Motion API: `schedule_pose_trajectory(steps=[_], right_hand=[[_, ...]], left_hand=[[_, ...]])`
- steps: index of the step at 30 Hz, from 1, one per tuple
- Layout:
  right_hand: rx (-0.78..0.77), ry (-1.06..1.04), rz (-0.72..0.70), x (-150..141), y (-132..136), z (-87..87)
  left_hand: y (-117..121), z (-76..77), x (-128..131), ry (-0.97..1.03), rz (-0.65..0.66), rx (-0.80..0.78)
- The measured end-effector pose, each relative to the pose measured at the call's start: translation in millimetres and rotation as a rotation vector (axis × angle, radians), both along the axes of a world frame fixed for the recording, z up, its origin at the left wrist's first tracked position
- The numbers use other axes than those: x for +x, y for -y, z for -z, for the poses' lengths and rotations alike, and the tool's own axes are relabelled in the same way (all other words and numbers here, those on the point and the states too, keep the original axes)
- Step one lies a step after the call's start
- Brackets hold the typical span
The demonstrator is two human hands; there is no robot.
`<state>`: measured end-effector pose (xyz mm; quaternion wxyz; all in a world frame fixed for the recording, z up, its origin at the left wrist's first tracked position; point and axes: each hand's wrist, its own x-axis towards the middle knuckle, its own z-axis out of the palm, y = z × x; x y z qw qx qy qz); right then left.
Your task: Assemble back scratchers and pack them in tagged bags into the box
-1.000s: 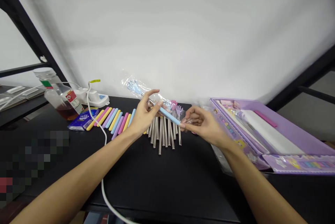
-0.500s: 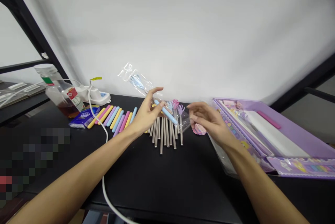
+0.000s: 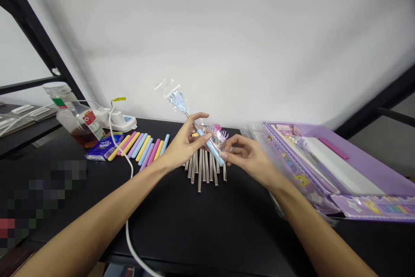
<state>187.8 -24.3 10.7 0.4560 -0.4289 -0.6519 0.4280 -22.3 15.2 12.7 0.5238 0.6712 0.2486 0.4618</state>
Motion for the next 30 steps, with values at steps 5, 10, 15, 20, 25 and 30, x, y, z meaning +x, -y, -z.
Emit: schedule_pose_trajectory(steps=[5,10,15,20,25,30], right_hand=[[-0.179,-0.040,0.038,3,2,-10.1],[-0.328,0.012,-0.075,10,3,-13.4],[-0.451,0.265,-0.386,20,6,-17.8],[0.002,0.564,0.333,42,-6,-14.1],[0.041,0.958,0.486,58,-15,-1.6],[-0.019,1.065,0.448,59,-16,5.4]], left_hand=[[-9,0.5,-5,-0.090,-0.012,0.082],[-21,5.5,-10,0.027,-0.352,0.067],[-18,11.4,-6,0.068,-0.365,-0.014],[-10,12.6,-1,-0.070,-0.129,-0.087],[-5,12.7,1,-0.116,-0.122,-0.039],[2,10.4,3,-0.193,-0.088,-0.010]])
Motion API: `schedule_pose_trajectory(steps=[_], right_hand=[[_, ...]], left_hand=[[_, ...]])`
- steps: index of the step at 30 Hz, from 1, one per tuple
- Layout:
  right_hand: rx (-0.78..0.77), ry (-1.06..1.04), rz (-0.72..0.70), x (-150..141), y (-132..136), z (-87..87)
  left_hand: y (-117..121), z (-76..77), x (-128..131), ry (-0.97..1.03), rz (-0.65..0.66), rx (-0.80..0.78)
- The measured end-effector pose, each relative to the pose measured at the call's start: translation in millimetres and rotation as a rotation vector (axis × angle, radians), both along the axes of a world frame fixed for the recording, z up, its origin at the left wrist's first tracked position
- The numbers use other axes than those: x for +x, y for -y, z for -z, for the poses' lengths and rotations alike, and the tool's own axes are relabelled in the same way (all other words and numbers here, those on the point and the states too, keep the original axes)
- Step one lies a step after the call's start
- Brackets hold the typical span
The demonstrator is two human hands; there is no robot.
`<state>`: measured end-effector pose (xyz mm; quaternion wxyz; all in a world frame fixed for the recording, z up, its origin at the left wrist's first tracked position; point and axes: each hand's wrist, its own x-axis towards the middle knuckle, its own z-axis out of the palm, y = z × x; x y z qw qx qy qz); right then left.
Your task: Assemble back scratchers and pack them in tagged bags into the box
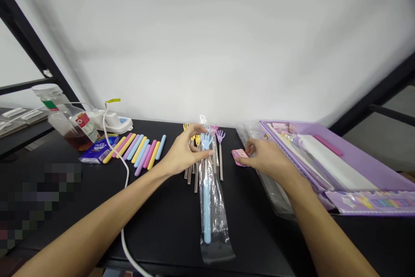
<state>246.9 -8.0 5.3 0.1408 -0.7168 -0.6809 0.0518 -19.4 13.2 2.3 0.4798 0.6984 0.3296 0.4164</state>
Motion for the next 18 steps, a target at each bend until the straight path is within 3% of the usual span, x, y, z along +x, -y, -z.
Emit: schedule_pose_trajectory(steps=[7,13,18], right_hand=[[0.009,-0.053,-0.001,-1.4,-1.2,1.8],[0.005,-0.099,-0.004,-0.7,0.6,0.1],[-0.010,-0.079,0.011,-0.5,-0.9,1.8]], left_hand=[[3.4,-0.2,-1.0,-0.063,0.079,0.012],[0.0,0.5,-2.3,-0.073,0.075,0.129],[1.5,0.3,-3.7,-0.100,0.114,0.059]])
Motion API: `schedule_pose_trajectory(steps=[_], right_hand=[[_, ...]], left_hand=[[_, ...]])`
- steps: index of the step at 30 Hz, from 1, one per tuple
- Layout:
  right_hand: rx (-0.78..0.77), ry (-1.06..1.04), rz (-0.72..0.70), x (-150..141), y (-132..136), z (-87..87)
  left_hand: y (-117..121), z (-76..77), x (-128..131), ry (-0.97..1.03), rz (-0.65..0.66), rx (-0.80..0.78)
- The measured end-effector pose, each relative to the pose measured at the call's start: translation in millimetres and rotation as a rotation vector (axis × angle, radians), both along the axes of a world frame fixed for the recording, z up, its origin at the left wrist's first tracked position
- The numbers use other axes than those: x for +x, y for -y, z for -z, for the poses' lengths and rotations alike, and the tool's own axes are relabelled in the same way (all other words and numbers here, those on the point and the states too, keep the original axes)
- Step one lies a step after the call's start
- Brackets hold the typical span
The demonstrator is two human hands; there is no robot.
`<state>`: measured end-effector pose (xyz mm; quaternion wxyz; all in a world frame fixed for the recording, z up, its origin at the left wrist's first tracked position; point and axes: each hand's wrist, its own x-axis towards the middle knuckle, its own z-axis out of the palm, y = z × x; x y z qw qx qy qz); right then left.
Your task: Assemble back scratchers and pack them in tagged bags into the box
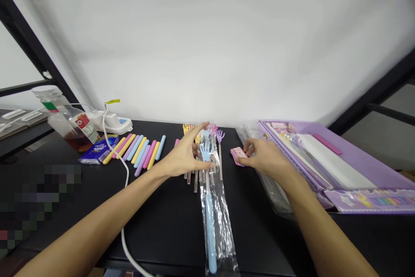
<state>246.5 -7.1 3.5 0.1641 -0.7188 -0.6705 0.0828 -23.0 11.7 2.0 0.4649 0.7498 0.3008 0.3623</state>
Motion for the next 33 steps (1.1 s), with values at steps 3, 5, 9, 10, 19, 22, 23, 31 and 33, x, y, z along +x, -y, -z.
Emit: schedule_pose_trajectory(steps=[3,5,9,10,19,22,23,31,33], right_hand=[[-0.008,-0.008,0.004,-1,1,-0.6],[-0.005,-0.024,0.016,-2,2,-1.8],[0.019,-0.047,0.039,-4,4,-5.9],[0.030,-0.052,0.042,-5,5,-7.3],[0.045,-0.505,-0.048,-6,4,-11.6],[0.021,-0.568,-0.091,-7,3,-11.3],[0.041,-0.622,-0.099,-7,3,-12.3],[0.591,-0.788,-0.266,-30,16,-22.7],[0.695,-0.708,-0.300,-34,19,-21.6]], left_hand=[[1,0.8,0,-0.044,-0.013,-0.008],[1,1.2,0,-0.055,-0.013,-0.012],[1,0.9,0,-0.045,-0.002,0.001],[2,0.7,1,-0.045,0.002,0.010],[5,4.0,3,-0.069,0.037,0.067],[5,5.4,4,-0.075,0.045,0.067],[5,5.6,4,-0.075,0.047,0.061],[10,3.1,5,-0.065,0.097,0.023],[13,2.4,6,-0.055,0.117,-0.003]])
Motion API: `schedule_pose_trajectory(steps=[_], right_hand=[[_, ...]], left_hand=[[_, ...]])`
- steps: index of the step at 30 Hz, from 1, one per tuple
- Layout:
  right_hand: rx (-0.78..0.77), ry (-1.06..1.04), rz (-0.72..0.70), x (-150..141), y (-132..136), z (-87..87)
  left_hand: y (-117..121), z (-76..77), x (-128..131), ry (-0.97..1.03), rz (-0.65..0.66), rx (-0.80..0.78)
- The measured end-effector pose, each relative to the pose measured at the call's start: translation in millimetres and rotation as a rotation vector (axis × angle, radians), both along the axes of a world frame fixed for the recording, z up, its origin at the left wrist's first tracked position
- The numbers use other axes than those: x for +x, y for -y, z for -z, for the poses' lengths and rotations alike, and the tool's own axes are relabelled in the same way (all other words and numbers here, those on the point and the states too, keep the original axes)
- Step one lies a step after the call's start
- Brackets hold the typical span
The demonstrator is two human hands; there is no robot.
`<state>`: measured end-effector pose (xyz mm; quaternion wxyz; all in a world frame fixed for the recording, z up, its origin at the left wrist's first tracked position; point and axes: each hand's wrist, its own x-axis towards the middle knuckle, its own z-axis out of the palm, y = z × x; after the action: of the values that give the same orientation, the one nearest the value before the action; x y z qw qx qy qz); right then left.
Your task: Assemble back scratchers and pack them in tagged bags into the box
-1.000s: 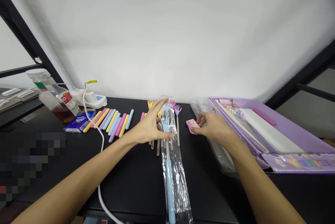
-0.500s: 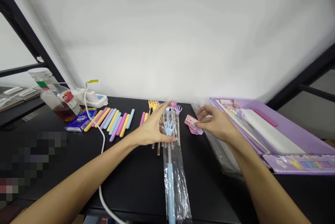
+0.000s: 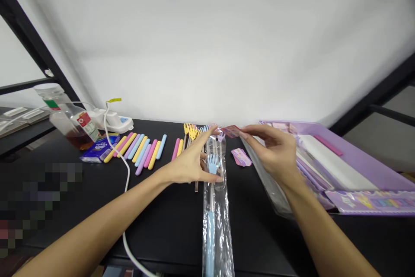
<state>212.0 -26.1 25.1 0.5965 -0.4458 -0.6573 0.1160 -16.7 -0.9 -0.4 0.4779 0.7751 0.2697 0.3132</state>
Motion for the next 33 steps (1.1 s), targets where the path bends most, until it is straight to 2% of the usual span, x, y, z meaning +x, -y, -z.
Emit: schedule_pose_trajectory(steps=[5,9,17,23,33], right_hand=[[0.158,0.113,-0.041,-3,0,4.2],[0.153,0.088,-0.063,-2,-3,5.7],[0.009,0.034,-0.105,7,-10,8.1],[-0.142,-0.011,-0.103,3,-10,2.8],[-0.402,-0.332,-0.205,4,-10,2.3]], left_hand=[[4,-1.6,2,0.027,0.077,-0.052],[7,-2.6,3,0.019,0.098,-0.019],[8,-3.8,2,0.023,0.122,-0.061],[9,-2.6,2,-0.004,0.090,-0.052],[9,-1.1,3,-0.024,0.105,-0.093]])
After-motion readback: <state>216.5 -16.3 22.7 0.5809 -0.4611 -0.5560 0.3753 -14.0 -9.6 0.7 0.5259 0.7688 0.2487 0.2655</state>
